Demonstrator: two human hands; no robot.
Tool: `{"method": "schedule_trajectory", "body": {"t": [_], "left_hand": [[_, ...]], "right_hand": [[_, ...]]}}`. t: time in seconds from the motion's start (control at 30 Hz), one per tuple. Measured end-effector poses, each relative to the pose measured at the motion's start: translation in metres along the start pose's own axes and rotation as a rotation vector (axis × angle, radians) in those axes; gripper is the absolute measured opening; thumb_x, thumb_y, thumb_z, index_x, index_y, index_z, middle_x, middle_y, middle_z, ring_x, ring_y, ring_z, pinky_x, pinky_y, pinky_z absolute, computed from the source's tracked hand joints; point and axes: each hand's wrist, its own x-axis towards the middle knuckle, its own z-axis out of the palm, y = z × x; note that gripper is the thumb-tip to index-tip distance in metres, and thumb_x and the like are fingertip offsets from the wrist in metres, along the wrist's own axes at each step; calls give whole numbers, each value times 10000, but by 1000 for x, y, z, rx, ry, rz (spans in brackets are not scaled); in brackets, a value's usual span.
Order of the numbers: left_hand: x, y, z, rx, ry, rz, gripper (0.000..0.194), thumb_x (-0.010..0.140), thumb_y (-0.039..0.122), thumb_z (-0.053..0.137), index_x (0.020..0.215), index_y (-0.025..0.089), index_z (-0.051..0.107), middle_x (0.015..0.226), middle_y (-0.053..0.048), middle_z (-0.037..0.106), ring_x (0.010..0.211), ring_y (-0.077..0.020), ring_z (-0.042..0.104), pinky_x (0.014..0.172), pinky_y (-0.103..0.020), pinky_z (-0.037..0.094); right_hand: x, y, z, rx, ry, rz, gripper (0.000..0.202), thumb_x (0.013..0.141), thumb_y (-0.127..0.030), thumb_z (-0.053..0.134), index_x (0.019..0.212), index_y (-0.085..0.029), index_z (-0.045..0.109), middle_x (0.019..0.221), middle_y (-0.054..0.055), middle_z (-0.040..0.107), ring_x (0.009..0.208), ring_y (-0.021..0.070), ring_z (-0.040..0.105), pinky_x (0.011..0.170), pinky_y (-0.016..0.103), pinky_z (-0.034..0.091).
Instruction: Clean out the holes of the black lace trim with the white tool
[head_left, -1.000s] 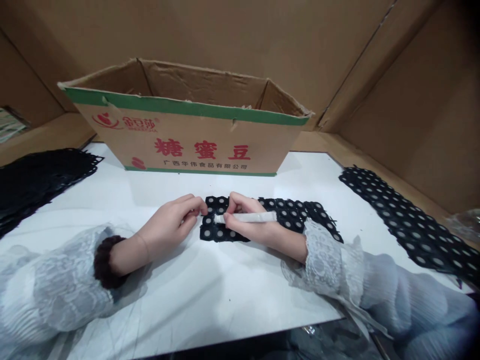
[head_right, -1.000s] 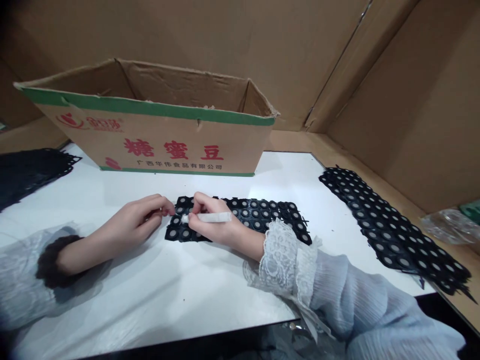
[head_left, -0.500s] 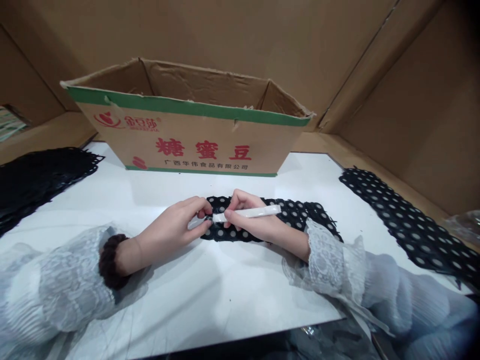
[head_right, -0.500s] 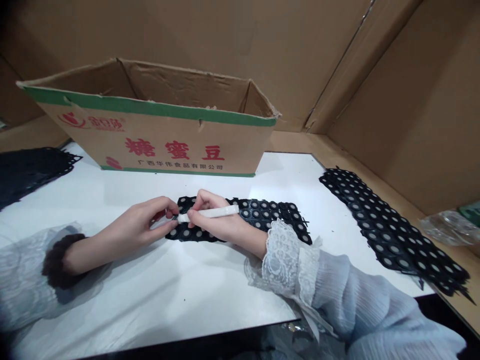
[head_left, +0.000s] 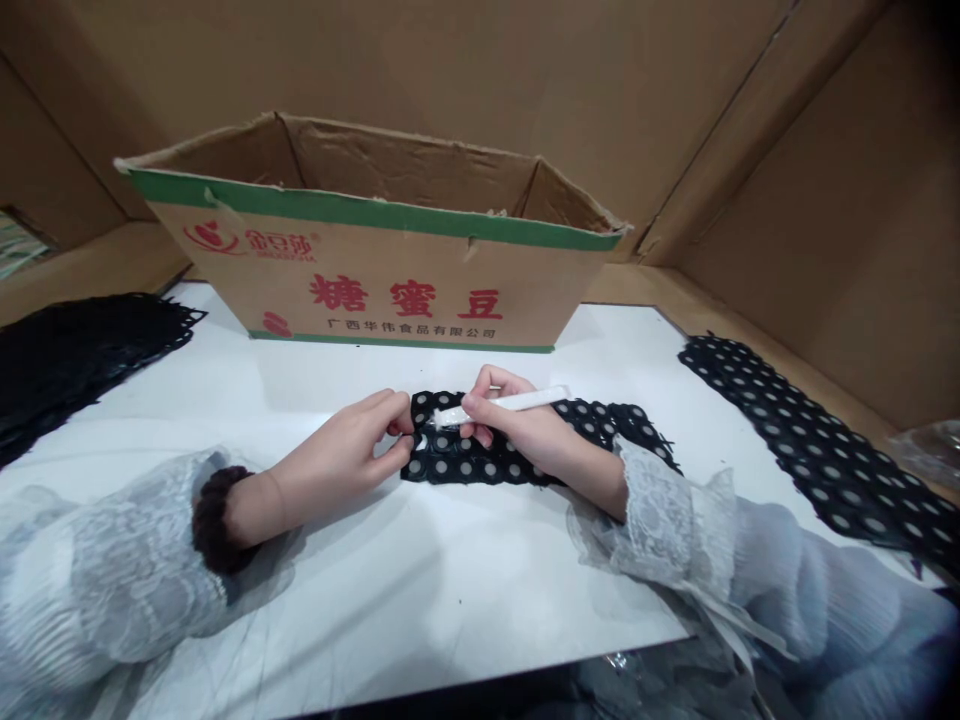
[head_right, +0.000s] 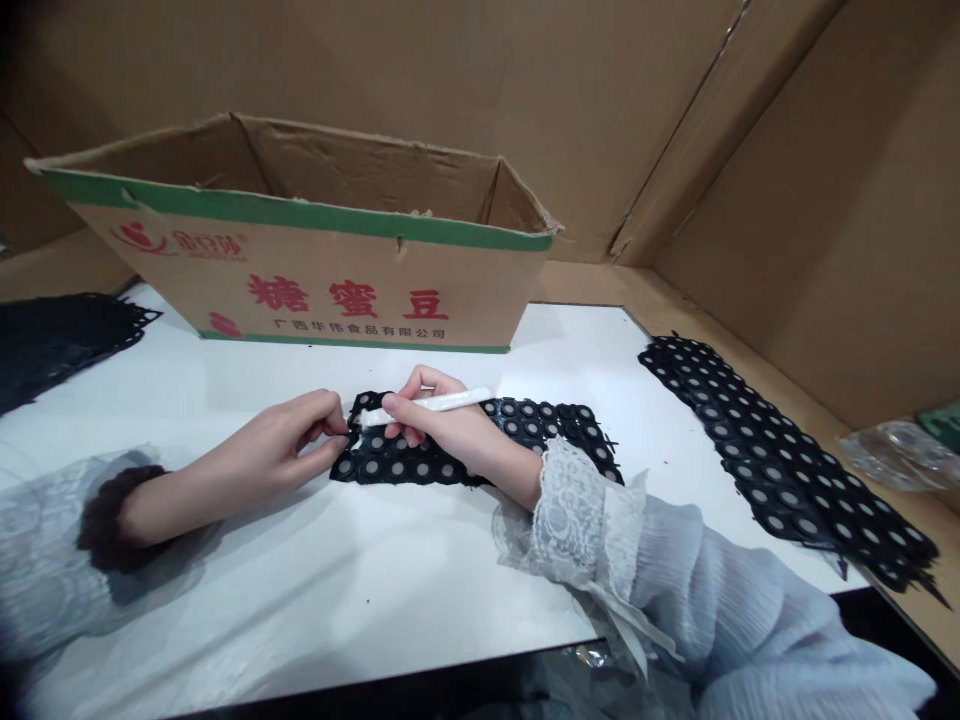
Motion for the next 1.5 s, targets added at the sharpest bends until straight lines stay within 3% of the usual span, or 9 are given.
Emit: {"method": "schedule_trajectory", "body": {"t": [0.27, 0.4, 0.5, 0.63, 0.8, 0.93, 1.2, 1.33, 1.5], "left_hand": [[-2, 3, -6, 76, -54, 56, 89, 792, 246, 476, 820, 185, 417, 807, 12, 497, 722, -127, 475, 654, -242, 367], [-1, 1, -10, 130, -145, 126, 321, 726, 418, 594, 886, 191, 433, 896, -4, 510, 787, -155, 498, 671, -255, 394], [0, -2, -10, 180, -159, 132, 455, 672, 531, 629, 911, 192, 442, 917, -13, 519, 790, -165, 514, 658, -258, 413], [-1, -7, -7, 285, -101, 217, 373, 774, 515, 536, 901, 171, 467, 878, -28, 542, 751, -157, 534, 637, -255, 427], [-4, -9, -3, 548, 48, 460, 294, 857, 406, 449, 835, 130, 546, 777, -64, 570, 683, -178, 543, 622, -292, 434], [-7, -3, -4, 644, 165, 554, 213, 849, 297, 465, 764, 133, 570, 699, -56, 580, 641, -177, 546, 620, -300, 440], [-7, -4, -5, 651, 254, 498, 284, 826, 393, 501, 682, 150, 520, 628, -17, 551, 574, -155, 512, 571, -291, 404], [-6, -6, -6, 679, 209, 462, 330, 827, 439, 480, 655, 158, 510, 626, -24, 548, 586, -161, 514, 582, -300, 394], [-6, -3, -7, 692, 148, 499, 249, 844, 322, 453, 672, 160, 533, 637, -30, 554, 594, -151, 509, 614, -295, 393]], "right_hand": [[-1, 0, 0, 7, 30, 34, 179, 792, -327, 566, 743, -180, 475, 543, -51, 551, 444, 46, 422, 427, 163, 285], [0, 2, 0, -11, 67, 57, 253, 746, -385, 617, 680, -161, 522, 458, -74, 419, 409, 38, 334, 409, 183, 230], [2, 3, -2, -31, 105, 33, 245, 726, -387, 641, 791, -155, 600, 501, -62, 435, 469, 52, 374, 457, 199, 279], [3, 1, -4, 9, 125, -39, 268, 777, -361, 588, 948, -157, 620, 586, -38, 484, 569, 74, 450, 566, 226, 374], [-2, 1, 8, 62, 42, -27, 249, 831, -372, 502, 832, -147, 608, 532, -41, 468, 516, 73, 465, 531, 227, 381], [-7, 5, 20, -17, 31, 23, 290, 823, -409, 487, 741, -142, 569, 460, -57, 439, 422, 68, 456, 425, 209, 341], [-8, 3, 25, -22, 112, 98, 242, 787, -397, 518, 715, -167, 488, 436, -90, 417, 406, 67, 510, 410, 186, 387], [-8, 5, 24, -42, 138, 98, 220, 798, -368, 499, 706, -168, 490, 441, -83, 428, 404, 71, 517, 402, 186, 380], [-8, 9, 24, -20, 131, 74, 170, 789, -315, 515, 699, -173, 495, 455, -78, 448, 405, 68, 509, 427, 197, 411]]}}
